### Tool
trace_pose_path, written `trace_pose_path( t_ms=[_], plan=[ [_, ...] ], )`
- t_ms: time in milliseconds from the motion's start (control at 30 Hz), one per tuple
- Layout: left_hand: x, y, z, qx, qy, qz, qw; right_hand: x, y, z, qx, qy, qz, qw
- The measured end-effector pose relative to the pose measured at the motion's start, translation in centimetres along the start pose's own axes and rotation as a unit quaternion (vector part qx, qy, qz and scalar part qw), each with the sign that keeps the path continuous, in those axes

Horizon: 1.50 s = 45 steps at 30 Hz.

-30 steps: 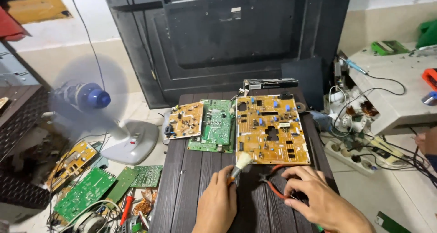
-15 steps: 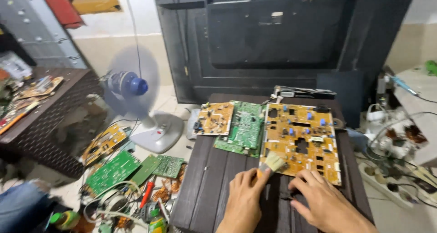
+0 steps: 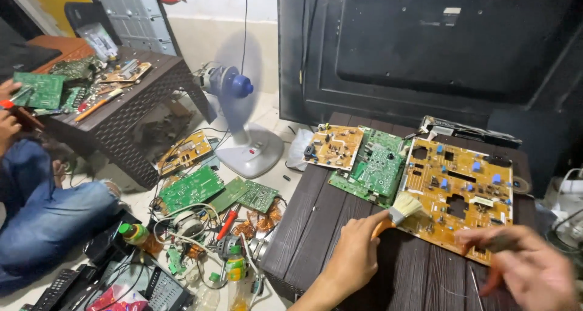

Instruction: The person cleans several circuit boards using a brush and a screwdriver. They brush dust off the boards, flip them over, and use the screwdriver to scrape or adjust small components. The boards are handled one at a time on a cluttered workbench.

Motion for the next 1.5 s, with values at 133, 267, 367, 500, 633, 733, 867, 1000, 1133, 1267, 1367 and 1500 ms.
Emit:
trace_pose_path(
  t_ms=[133, 267, 367, 500, 633, 733, 867, 1000, 1133, 1267, 1367, 1500],
  plan=[
    [-0.6, 0.3, 0.9, -0.017, 0.025, -0.010, 0.999, 6.8, -2.0, 5.3, 0.142, -0.118, 0.028, 0.982],
    [-3.3, 0.9, 2.1, -0.032, 0.041, -0.019, 0.998, 7.5, 1.4, 3.2, 0.126, -0.109, 0.127, 0.978],
    [-5.7, 1.2, 3.3, -0.050, 0.024, -0.042, 0.998, 6.4, 3.6, -0.7, 0.098, 0.024, 0.194, 0.976],
    [-6.5, 1.8, 5.5, -0.005, -0.079, -0.114, 0.990, 7.7, 5.1, -1.0, 0.083, 0.238, 0.253, 0.934],
    [-8.3, 2.2, 4.9, -0.042, -0.176, -0.064, 0.981, 9.7, 5.4, -0.3, -0.075, 0.491, 0.207, 0.843],
    [-9.2, 2.8, 4.6, -0.114, -0.246, -0.015, 0.963, 7.8, 5.6, 0.1, -0.193, 0.556, 0.126, 0.799],
    [-7.5, 3.0, 5.9, -0.077, -0.234, -0.056, 0.968, 6.2, 5.1, 0.9, -0.236, 0.604, 0.053, 0.759],
    [-2.0, 0.8, 7.1, -0.054, -0.226, -0.011, 0.973, 6.5, 4.6, 1.9, -0.248, 0.593, 0.042, 0.765],
    [2.2, -6.0, 4.1, 0.007, -0.274, 0.069, 0.959, 5.5, 4.3, 1.0, -0.298, 0.586, -0.012, 0.753],
    [2.7, -11.3, 1.7, 0.014, -0.297, 0.105, 0.949, 5.2, 4.6, 1.3, -0.313, 0.578, -0.032, 0.752],
    [1.5, -13.8, 0.6, 0.032, -0.320, 0.090, 0.943, 5.6, 4.9, 2.1, -0.301, 0.577, -0.062, 0.757],
    [1.2, -13.9, 0.2, -0.010, -0.269, 0.129, 0.954, 5.3, 5.5, 3.1, -0.219, 0.531, -0.021, 0.818]
  ],
)
Point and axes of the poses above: each hand's wrist, its own y-axis away from the middle knuckle, its own x-axis out of the back of the hand, z = x × y, the point moved 7 cm from there along -y, towards the middle knuckle, and after that the axes turned 14 degrees about x, right-handed, at the moved point
